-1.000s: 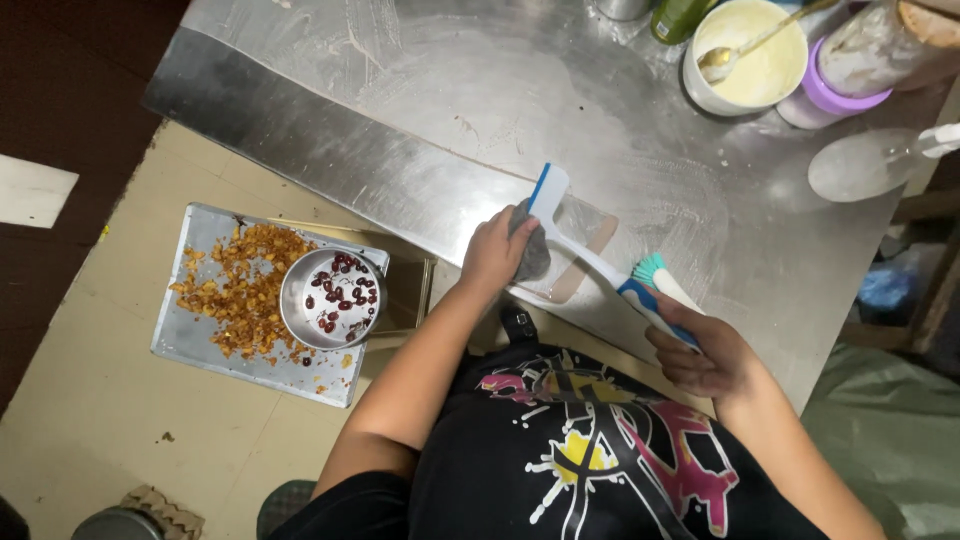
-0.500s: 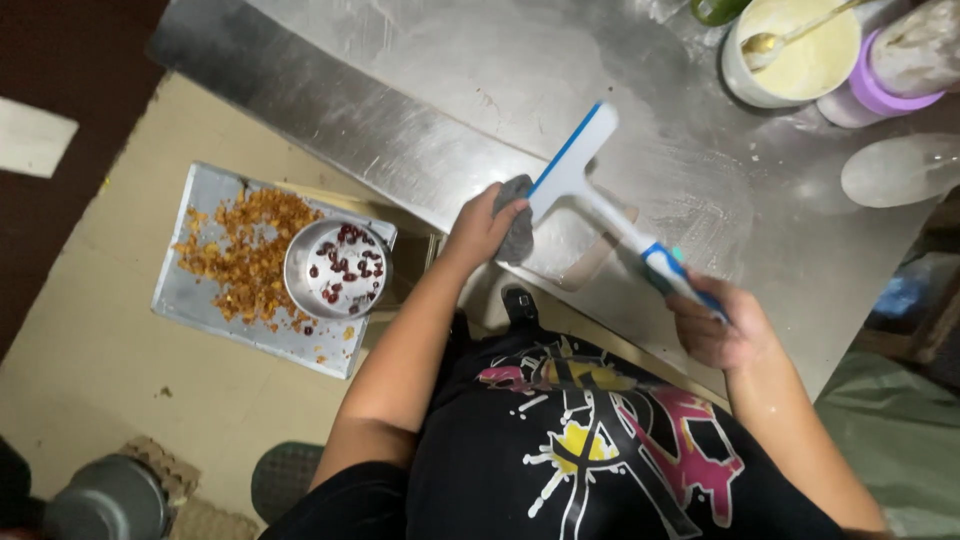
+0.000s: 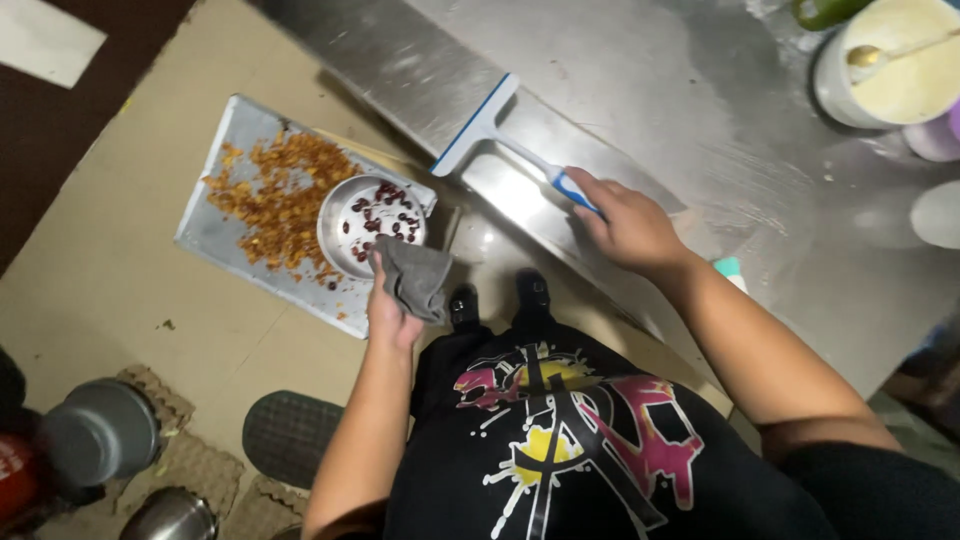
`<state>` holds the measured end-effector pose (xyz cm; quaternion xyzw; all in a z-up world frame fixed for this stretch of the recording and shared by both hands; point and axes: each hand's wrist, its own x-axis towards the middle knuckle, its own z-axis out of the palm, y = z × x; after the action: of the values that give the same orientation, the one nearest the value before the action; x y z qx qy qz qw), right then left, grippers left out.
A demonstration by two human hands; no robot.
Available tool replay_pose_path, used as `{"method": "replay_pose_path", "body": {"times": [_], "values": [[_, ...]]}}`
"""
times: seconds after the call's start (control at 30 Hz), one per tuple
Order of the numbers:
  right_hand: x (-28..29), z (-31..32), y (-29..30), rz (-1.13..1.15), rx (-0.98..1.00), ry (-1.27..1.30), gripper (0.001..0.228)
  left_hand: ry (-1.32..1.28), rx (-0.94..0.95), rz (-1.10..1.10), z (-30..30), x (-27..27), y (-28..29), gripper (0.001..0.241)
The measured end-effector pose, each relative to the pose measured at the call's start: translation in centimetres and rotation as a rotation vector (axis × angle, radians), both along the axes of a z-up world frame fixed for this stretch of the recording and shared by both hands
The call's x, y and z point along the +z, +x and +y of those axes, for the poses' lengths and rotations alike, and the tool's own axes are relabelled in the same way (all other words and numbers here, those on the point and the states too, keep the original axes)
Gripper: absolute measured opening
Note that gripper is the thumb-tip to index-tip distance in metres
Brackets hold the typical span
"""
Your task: Scrubbing and cleaning a stainless steel workbench in a kitchen using soap, a brush, and a squeegee.
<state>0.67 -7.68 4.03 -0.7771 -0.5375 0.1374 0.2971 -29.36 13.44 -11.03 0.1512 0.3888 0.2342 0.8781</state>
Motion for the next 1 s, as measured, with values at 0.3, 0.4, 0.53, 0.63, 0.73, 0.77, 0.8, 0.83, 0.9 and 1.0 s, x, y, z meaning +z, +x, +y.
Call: {"method": "replay_pose_path", "body": {"times": [0.3, 0.4, 0.53, 0.63, 0.73, 0.77, 0.8, 0.83, 0.9, 1.0], "values": [[-1.6, 10.5, -1.5, -0.176, -0.026, -0.278, 0.055, -0.078, 0.082, 0.003, 0.7, -2.2, -8.8, 0.050], [-3.2, 12.5, -1.2, -0.249, -0.043, -0.258, 0.054, -0.071, 0.059, 0.028, 2.1, -1.8, -10.2, 0.051], [-4.1, 12.2, -2.3, -0.295, -0.110, -0.286, 0.046, -0.061, 0.018, 0.059, 3.8, -0.8, -11.3, 0.055], [-3.5, 10.1, -3.5, -0.302, -0.157, -0.306, 0.041, -0.038, -0.022, 0.021, 4.9, -1.6, -11.5, 0.056], [-1.8, 6.7, -4.3, -0.333, -0.168, -0.316, 0.039, -0.034, -0.059, 0.002, 5.4, -1.5, -11.0, 0.056], [-1.6, 5.2, -4.4, -0.331, -0.184, -0.324, 0.039, -0.038, -0.075, 0.002, 5.4, -1.7, -10.8, 0.056], [-1.3, 3.6, -4.5, -0.338, -0.167, -0.345, 0.040, -0.034, -0.092, -0.005, 5.3, -1.8, -10.6, 0.054], [-0.9, 2.2, -4.4, -0.347, -0.148, -0.362, 0.040, -0.026, -0.103, -0.015, 5.2, -1.9, -10.3, 0.053], [-0.3, -0.6, -4.9, -0.340, -0.153, -0.382, 0.042, -0.024, -0.120, -0.016, 4.6, -2.1, -9.4, 0.051], [0.1, -4.3, -5.4, -0.317, -0.159, -0.408, 0.043, -0.018, -0.136, -0.014, 3.2, -2.0, -7.9, 0.048]]}}
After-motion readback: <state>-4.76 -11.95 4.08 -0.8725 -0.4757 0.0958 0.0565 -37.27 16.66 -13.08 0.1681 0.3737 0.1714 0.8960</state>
